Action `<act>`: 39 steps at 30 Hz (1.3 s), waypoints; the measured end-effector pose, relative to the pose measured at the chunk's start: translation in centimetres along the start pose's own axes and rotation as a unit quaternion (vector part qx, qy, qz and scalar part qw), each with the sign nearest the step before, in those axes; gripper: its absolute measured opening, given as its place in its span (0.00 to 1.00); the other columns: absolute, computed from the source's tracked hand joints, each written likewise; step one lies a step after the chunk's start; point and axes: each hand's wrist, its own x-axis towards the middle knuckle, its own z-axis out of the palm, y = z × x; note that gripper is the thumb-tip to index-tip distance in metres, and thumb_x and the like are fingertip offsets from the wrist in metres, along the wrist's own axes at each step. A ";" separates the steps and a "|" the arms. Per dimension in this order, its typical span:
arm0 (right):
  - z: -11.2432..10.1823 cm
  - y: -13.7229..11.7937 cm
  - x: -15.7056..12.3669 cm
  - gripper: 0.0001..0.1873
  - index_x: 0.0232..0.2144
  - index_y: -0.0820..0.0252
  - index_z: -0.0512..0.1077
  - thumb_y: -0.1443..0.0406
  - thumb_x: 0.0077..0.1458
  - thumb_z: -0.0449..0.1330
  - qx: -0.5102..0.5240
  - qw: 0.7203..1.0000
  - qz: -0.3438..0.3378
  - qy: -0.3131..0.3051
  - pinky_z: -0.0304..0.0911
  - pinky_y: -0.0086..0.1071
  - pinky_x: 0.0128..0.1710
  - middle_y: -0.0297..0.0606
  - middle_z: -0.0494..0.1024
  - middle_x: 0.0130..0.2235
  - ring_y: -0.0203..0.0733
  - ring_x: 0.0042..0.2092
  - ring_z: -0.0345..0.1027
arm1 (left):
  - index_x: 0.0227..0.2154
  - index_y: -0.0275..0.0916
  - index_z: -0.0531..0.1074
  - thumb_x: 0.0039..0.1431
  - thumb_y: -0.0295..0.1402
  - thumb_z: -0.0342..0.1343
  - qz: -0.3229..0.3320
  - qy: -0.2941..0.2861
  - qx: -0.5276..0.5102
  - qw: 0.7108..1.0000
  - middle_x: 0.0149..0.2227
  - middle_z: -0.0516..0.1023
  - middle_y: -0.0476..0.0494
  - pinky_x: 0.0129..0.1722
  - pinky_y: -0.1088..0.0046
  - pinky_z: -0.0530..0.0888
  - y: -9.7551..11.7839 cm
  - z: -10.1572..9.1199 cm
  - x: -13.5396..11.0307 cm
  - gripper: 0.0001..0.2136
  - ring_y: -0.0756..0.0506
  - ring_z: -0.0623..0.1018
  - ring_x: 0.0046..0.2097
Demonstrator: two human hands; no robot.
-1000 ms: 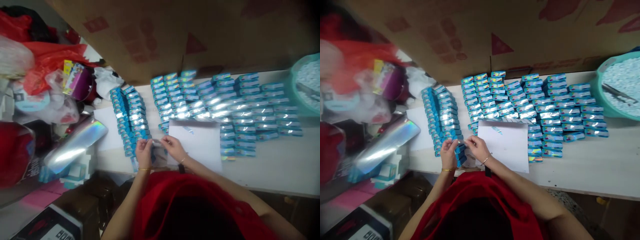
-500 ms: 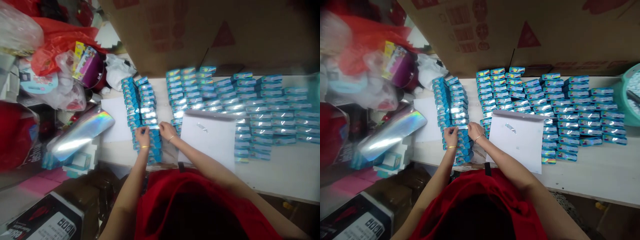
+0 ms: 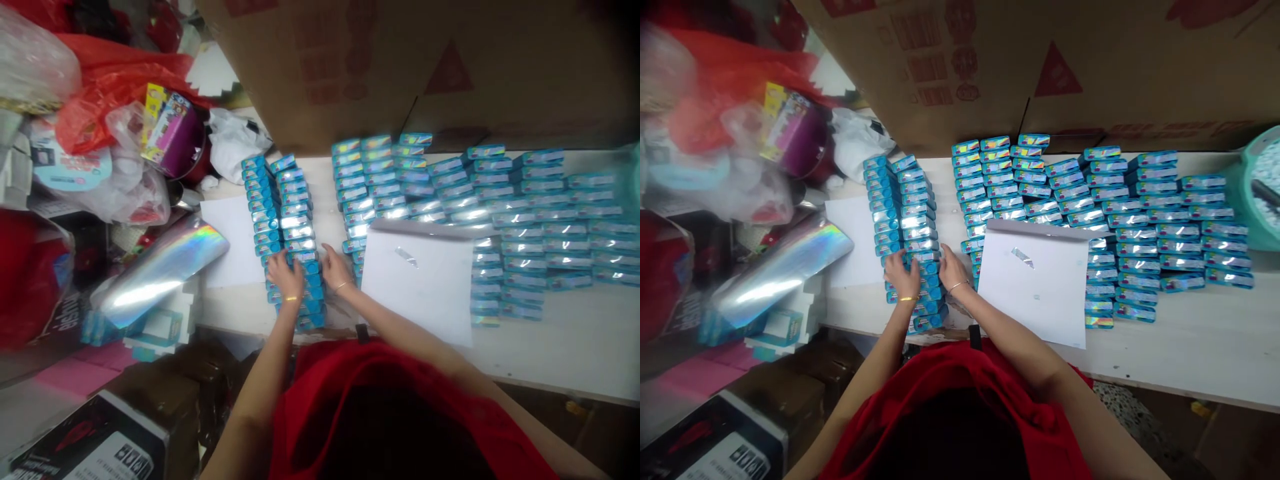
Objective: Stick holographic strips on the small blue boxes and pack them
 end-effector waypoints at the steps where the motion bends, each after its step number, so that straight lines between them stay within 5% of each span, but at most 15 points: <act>1: 0.2 0.2 -0.4 0.23 0.58 0.63 0.61 0.70 0.62 0.44 0.006 1.000 -0.011 -0.002 0.62 0.31 0.41 0.44 0.75 0.43 0.42 0.42 0.69 | 0.48 0.41 0.71 0.58 0.32 0.49 0.034 -0.011 0.022 0.999 0.50 0.70 0.34 0.45 0.54 0.63 -0.2 -0.1 -0.3 0.15 0.34 0.68 0.50; 5: 1.2 0.3 -1.1 0.25 0.58 0.61 0.63 0.74 0.59 0.44 -0.014 0.996 -0.037 -0.083 0.62 0.29 0.40 0.43 0.73 0.41 0.40 0.38 0.69 | 0.52 0.46 0.70 0.55 0.23 0.46 0.129 -0.067 0.109 0.983 0.58 0.66 0.35 0.44 0.52 0.62 -1.0 -0.2 -1.6 0.22 0.32 0.66 0.53; 9: -0.7 -1.2 -0.7 0.22 0.52 0.59 0.69 0.74 0.55 0.51 -0.039 0.989 -0.047 -0.136 0.62 0.29 0.37 0.40 0.76 0.37 0.42 0.37 0.68 | 0.46 0.44 0.74 0.55 0.24 0.47 0.129 -0.081 0.105 0.983 0.55 0.69 0.35 0.45 0.50 0.63 -0.5 -0.8 -1.0 0.19 0.31 0.66 0.53; 11: -4.0 -2.0 -0.1 0.21 0.53 0.57 0.68 0.71 0.58 0.49 -0.052 0.992 -0.080 -0.079 0.62 0.31 0.40 0.42 0.75 0.40 0.44 0.40 0.68 | 0.43 0.41 0.75 0.56 0.27 0.48 0.114 -0.055 0.048 0.991 0.51 0.71 0.34 0.47 0.51 0.64 0.9 -1.0 0.3 0.15 0.32 0.68 0.52; 13: -8.9 -2.0 0.4 0.22 0.57 0.57 0.64 0.67 0.62 0.45 -0.088 0.987 -0.127 0.050 0.60 0.36 0.46 0.46 0.72 0.47 0.47 0.46 0.65 | 0.44 0.39 0.74 0.57 0.31 0.49 0.117 -0.029 -0.062 0.991 0.47 0.74 0.34 0.50 0.54 0.64 3.4 -0.7 2.1 0.14 0.36 0.70 0.50; 16: -17.0 0.0 0.6 0.22 0.57 0.58 0.65 0.60 0.64 0.45 -0.165 0.949 -0.087 0.255 0.53 0.45 0.53 0.49 0.69 0.52 0.54 0.54 0.58 | 0.43 0.39 0.74 0.58 0.38 0.51 0.159 -0.051 -0.266 0.949 0.43 0.76 0.39 0.49 0.63 0.67 9.5 0.9 4.9 0.14 0.42 0.73 0.45; 19: -22.1 4.1 -1.2 0.22 0.41 0.61 0.74 0.56 0.65 0.43 -0.206 0.943 -0.031 0.261 0.54 0.44 0.49 0.48 0.73 0.39 0.52 0.47 0.62 | 0.34 0.40 0.76 0.59 0.42 0.51 0.217 -0.147 -0.326 0.908 0.36 0.78 0.42 0.46 0.67 0.68 16.3 3.3 6.4 0.13 0.44 0.74 0.40; 21: -22.7 7.1 -3.8 0.24 0.32 0.60 0.74 0.56 0.66 0.43 -0.209 0.958 -0.052 0.191 0.57 0.42 0.47 0.44 0.73 0.33 0.48 0.41 0.64 | 0.28 0.40 0.76 0.58 0.42 0.53 0.287 -0.239 -0.244 0.895 0.34 0.77 0.42 0.46 0.65 0.68 19.9 4.9 6.0 0.13 0.43 0.74 0.39; 23: -21.8 9.7 -6.8 0.21 0.33 0.59 0.74 0.58 0.65 0.44 -0.183 0.966 -0.085 0.161 0.59 0.40 0.45 0.44 0.74 0.36 0.47 0.41 0.65 | 0.31 0.41 0.77 0.53 0.41 0.58 0.359 -0.300 -0.116 0.876 0.40 0.77 0.40 0.48 0.60 0.66 21.8 6.2 4.4 0.09 0.39 0.73 0.45; 27: -19.5 12.4 -10.7 0.17 0.46 0.58 0.71 0.61 0.64 0.46 -0.139 0.968 -0.103 0.180 0.62 0.42 0.47 0.47 0.73 0.45 0.50 0.47 0.65 | 0.40 0.40 0.74 0.51 0.36 0.62 0.450 -0.271 0.023 0.851 0.55 0.69 0.35 0.51 0.54 0.62 21.8 7.2 -0.4 0.13 0.34 0.66 0.56; 32: -20.9 11.0 -9.0 0.21 0.55 0.60 0.65 0.60 0.64 0.45 -0.189 0.952 -0.070 0.233 0.49 0.50 0.56 0.49 0.69 0.53 0.53 0.56 0.57 | 0.43 0.40 0.71 0.62 0.35 0.50 0.454 -0.241 0.004 0.858 0.39 0.77 0.40 0.49 0.58 0.61 20.1 4.6 -3.2 0.09 0.40 0.73 0.44; 36: -22.4 8.6 -6.7 0.18 0.38 0.59 0.73 0.62 0.65 0.44 -0.204 0.958 -0.108 0.170 0.52 0.41 0.50 0.43 0.75 0.38 0.46 0.44 0.64 | 0.39 0.43 0.73 0.64 0.36 0.46 0.483 -0.235 -0.015 0.843 0.32 0.77 0.44 0.47 0.61 0.61 19.4 1.3 -2.8 0.10 0.44 0.73 0.38; 39: -22.5 7.0 -6.2 0.17 0.31 0.60 0.72 0.63 0.65 0.45 -0.182 0.965 -0.140 0.127 0.54 0.35 0.43 0.41 0.75 0.35 0.43 0.40 0.65 | 0.43 0.44 0.73 0.63 0.36 0.48 0.513 -0.173 -0.024 0.841 0.38 0.76 0.42 0.46 0.62 0.61 18.8 -0.8 -2.6 0.11 0.43 0.73 0.42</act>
